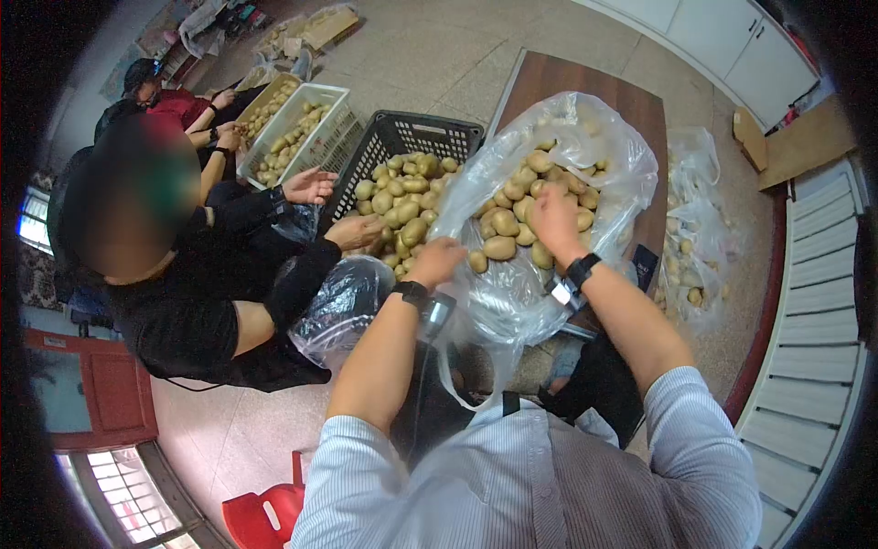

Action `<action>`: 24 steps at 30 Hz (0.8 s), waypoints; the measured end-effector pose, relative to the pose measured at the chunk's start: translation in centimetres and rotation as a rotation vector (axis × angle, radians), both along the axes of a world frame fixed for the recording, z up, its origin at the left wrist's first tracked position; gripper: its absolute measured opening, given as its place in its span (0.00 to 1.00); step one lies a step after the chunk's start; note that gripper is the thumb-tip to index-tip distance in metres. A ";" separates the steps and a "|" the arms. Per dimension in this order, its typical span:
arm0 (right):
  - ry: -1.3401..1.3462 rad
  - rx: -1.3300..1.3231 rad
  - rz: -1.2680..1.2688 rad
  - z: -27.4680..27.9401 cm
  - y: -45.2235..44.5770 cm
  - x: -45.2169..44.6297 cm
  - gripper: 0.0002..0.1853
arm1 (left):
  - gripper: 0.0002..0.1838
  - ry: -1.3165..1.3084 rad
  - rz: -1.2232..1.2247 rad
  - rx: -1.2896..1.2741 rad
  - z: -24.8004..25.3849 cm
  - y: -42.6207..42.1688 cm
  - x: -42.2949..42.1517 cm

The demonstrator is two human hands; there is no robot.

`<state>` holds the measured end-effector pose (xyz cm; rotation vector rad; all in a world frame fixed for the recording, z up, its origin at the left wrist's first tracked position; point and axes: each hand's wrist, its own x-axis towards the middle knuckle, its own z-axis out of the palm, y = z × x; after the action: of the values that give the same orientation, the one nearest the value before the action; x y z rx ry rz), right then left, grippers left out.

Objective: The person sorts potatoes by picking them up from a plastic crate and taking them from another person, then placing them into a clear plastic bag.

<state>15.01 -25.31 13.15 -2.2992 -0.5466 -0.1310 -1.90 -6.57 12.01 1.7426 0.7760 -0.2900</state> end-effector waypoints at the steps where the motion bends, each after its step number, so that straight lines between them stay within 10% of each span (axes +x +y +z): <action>1: -0.028 0.003 0.145 0.0 -0.2 -1.4 0.11 | 0.22 -0.045 0.040 0.027 -0.2 -0.1 0.0; 7: -0.176 -0.422 0.626 0.6 -0.5 -8.0 0.12 | 0.17 -0.085 -0.037 0.012 1.2 -0.5 0.2; 24: -0.314 -0.527 0.554 -4.2 -2.2 -11.4 0.20 | 0.16 -0.193 0.084 -0.023 4.7 -1.1 -1.7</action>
<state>3.64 -27.46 8.96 -2.5320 -1.5069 -0.0821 -3.55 -7.70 16.69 1.6832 0.6998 -0.0723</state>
